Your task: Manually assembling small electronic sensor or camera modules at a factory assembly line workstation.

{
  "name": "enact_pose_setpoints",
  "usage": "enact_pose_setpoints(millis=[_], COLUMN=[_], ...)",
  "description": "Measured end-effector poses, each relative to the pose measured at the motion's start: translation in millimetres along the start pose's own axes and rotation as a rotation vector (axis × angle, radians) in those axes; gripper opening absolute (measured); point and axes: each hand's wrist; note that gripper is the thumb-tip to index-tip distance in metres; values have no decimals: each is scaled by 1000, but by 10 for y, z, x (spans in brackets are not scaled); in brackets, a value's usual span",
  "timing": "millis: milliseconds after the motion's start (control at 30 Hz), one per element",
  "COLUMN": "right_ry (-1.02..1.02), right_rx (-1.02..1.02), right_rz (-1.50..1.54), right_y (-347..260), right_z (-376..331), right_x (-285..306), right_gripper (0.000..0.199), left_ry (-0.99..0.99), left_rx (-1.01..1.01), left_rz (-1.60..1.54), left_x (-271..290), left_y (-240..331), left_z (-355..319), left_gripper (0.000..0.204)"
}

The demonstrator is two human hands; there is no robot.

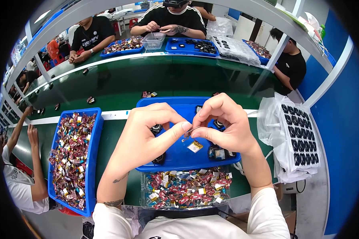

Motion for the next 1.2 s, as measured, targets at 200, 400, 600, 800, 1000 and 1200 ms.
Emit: enact_pose_setpoints(millis=[200,400,600,800,1000,1200], right_ry=[-119,-137,128,185,86,30], right_rx=[167,207,-134,-186,-250,-206], right_rz=[-273,-259,-34,24,155,289], right_y=[-19,12,-11,74,85,86], right_z=[5,-4,-23,-12,-39,-28], right_x=[102,110,90,118,74,145], right_gripper=[19,17,19,20,21,23], left_ry=[-120,-254,-88,133,-19,17], left_rx=[65,251,58,-39,12,84], left_rz=[-20,-203,-35,111,10,-330], left_x=[1,16,-68,-165,-142,-123], left_y=[-3,-75,-169,-213,-200,-277], left_z=[34,29,82,113,103,85], left_gripper=[8,7,6,7,14,13])
Point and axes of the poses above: each hand's wrist, its own z-axis towards the middle knuckle, its own x-axis out of the back of the hand, y = z × x, and after that the axes turned 2 degrees about z, right-handed
